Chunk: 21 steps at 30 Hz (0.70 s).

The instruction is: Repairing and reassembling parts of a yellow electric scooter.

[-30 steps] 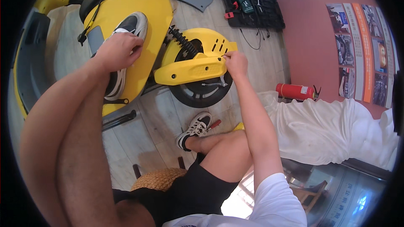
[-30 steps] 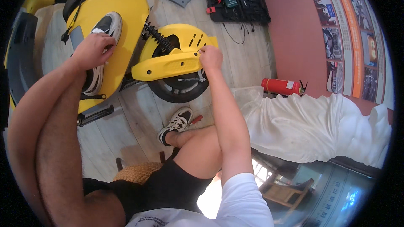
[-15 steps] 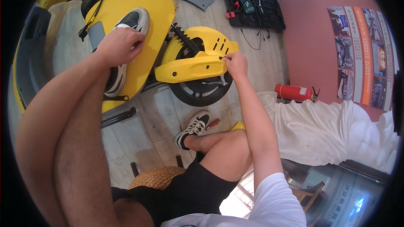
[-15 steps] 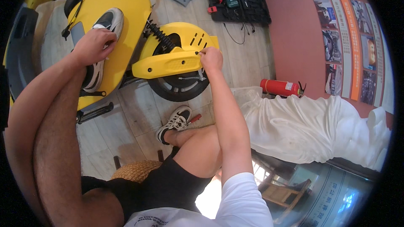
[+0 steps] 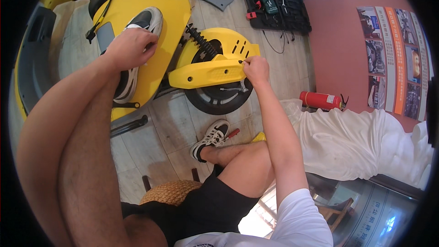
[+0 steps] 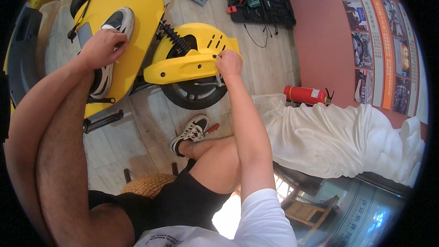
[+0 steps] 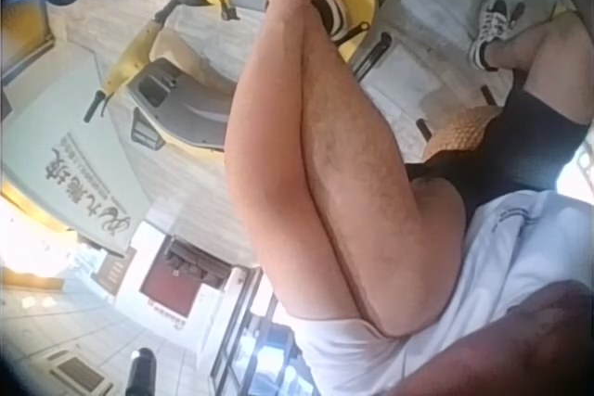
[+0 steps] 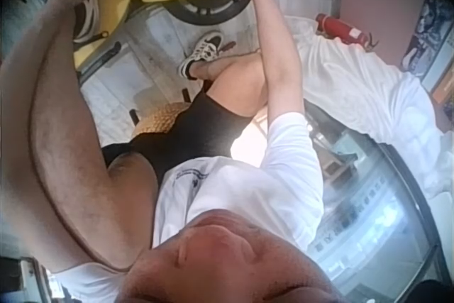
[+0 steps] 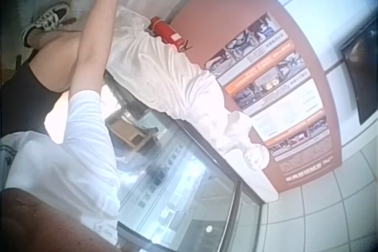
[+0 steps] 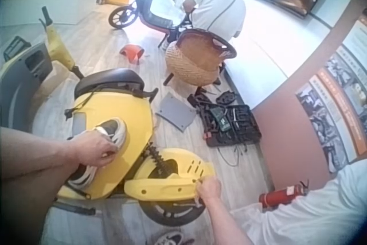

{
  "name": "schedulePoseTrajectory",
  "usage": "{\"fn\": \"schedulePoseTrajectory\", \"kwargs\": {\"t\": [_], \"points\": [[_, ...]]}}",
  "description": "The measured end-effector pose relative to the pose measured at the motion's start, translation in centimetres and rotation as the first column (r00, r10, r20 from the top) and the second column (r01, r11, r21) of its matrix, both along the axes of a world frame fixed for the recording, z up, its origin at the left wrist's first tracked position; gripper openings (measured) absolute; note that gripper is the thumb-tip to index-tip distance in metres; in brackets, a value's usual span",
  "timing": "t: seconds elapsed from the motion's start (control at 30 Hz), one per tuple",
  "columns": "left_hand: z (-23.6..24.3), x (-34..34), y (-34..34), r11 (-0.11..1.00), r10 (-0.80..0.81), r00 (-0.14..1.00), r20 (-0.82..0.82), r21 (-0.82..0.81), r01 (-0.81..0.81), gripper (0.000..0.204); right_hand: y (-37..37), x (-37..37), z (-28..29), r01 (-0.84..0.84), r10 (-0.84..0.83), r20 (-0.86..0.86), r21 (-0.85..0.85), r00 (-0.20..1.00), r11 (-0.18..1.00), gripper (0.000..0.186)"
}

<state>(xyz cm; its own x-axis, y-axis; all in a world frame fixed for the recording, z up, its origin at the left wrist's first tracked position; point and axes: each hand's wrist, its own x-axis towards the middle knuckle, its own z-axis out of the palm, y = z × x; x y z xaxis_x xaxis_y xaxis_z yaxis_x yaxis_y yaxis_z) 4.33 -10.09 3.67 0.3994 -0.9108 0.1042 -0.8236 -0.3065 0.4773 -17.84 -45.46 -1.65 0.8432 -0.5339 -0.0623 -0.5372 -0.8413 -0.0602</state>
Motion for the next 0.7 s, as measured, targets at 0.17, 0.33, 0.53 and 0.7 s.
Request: {"fn": "schedulePoseTrajectory", "kwargs": {"t": [0.17,0.33,0.53,0.7], "points": [[0.1,-0.1,-0.2,1.000,0.000,1.000,-0.003,0.008,0.000,0.014,-0.6,-0.4,-0.1,-0.060,0.060,0.008,-0.009,0.998,0.998,0.017],[0.0,-0.2,-0.2,1.000,0.019,1.000,0.018,0.023,-0.019,0.015,-1.0,-1.0,-0.8,-0.133,0.132,0.038,0.012,0.991,0.991,0.016],[0.1,-0.1,-0.3,1.000,-0.012,1.000,0.010,-0.001,0.012,0.012,-1.6,-1.0,-1.2,-0.184,0.186,0.065,-0.044,0.980,0.982,0.014],[-0.1,-0.1,-0.4,1.000,-0.001,1.000,-0.014,-0.006,0.001,0.012,-1.9,-1.0,-1.3,-0.291,0.295,0.093,-0.053,0.951,0.955,0.014]]}}
